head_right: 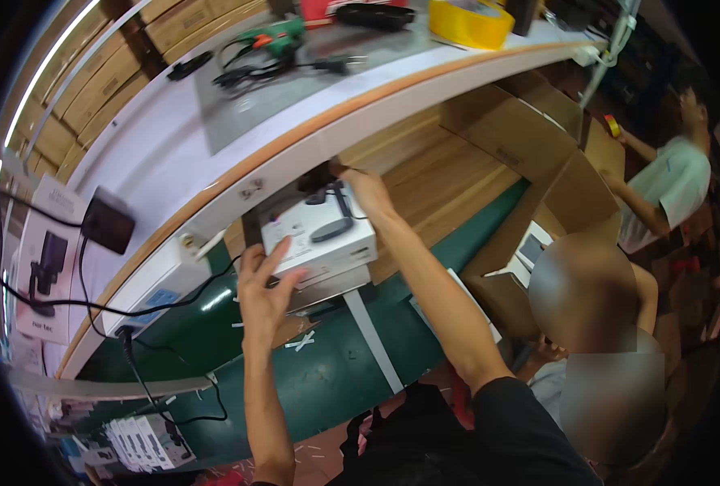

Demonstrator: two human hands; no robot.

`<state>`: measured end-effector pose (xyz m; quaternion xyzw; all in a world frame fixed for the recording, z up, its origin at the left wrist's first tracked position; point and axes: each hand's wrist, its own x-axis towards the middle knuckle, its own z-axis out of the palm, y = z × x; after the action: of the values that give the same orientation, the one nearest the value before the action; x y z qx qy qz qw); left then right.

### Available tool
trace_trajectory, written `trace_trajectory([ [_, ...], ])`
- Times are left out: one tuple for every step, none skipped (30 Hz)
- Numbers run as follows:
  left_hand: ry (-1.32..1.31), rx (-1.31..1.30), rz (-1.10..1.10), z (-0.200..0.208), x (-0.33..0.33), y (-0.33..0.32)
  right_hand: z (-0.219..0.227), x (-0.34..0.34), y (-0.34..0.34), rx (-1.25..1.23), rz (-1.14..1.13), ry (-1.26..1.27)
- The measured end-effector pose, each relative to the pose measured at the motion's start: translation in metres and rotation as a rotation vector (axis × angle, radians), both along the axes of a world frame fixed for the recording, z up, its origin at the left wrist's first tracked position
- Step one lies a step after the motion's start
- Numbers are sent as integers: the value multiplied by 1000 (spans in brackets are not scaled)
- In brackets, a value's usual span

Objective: Packing electronic devices into boxes at an assembly line.

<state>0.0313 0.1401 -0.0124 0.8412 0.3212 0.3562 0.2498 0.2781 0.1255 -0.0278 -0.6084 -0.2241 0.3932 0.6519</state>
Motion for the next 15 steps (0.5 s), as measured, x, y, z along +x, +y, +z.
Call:
trace_trajectory([
  [2, -43, 7, 0, 0, 3, 0, -5, 4, -3, 5, 28],
  [-13, -38, 0, -4, -2, 2, 0, -8, 4, -6, 7, 53],
  [-36, -42, 15, -10, -3, -2, 1, -8, -1, -8, 4, 75],
  [-42, -21, 4, -8, 1, -14, 0, -8, -9, 38, 58, 186],
  [-56, -2, -22, -5, 7, -26, -2, -5, -23, 89, 98, 288],
  [-43, -25, -74, -3, 5, -43, -4, -3, -43, 69, 112, 186],
  [-32, -44, -129, 0, -6, -59, -4, -9, -66, 45, 123, 83],
  [8, -68, -182, 5, -19, -79, -9, -21, -92, 124, 67, 61],
  [53, -91, -219, 10, -40, -100, -16, -40, -118, 202, 28, 42],
  [199, -205, -344, 18, -63, -114, -11, -55, -148, 213, 30, -41],
  [347, -316, -457, 26, -87, -127, 2, -69, -183, 222, 45, -124],
  [358, -183, -585, 28, -107, -138, 12, -81, -218, 162, 21, -340],
  [377, -53, -691, 34, -126, -146, 19, -96, -244, 103, 16, -542],
  [375, -68, -692, 52, -126, -154, 22, -111, -260, 95, 28, -686],
  [337, 228, -714, 77, -108, -159, 27, -123, -271, 89, 42, -837],
])
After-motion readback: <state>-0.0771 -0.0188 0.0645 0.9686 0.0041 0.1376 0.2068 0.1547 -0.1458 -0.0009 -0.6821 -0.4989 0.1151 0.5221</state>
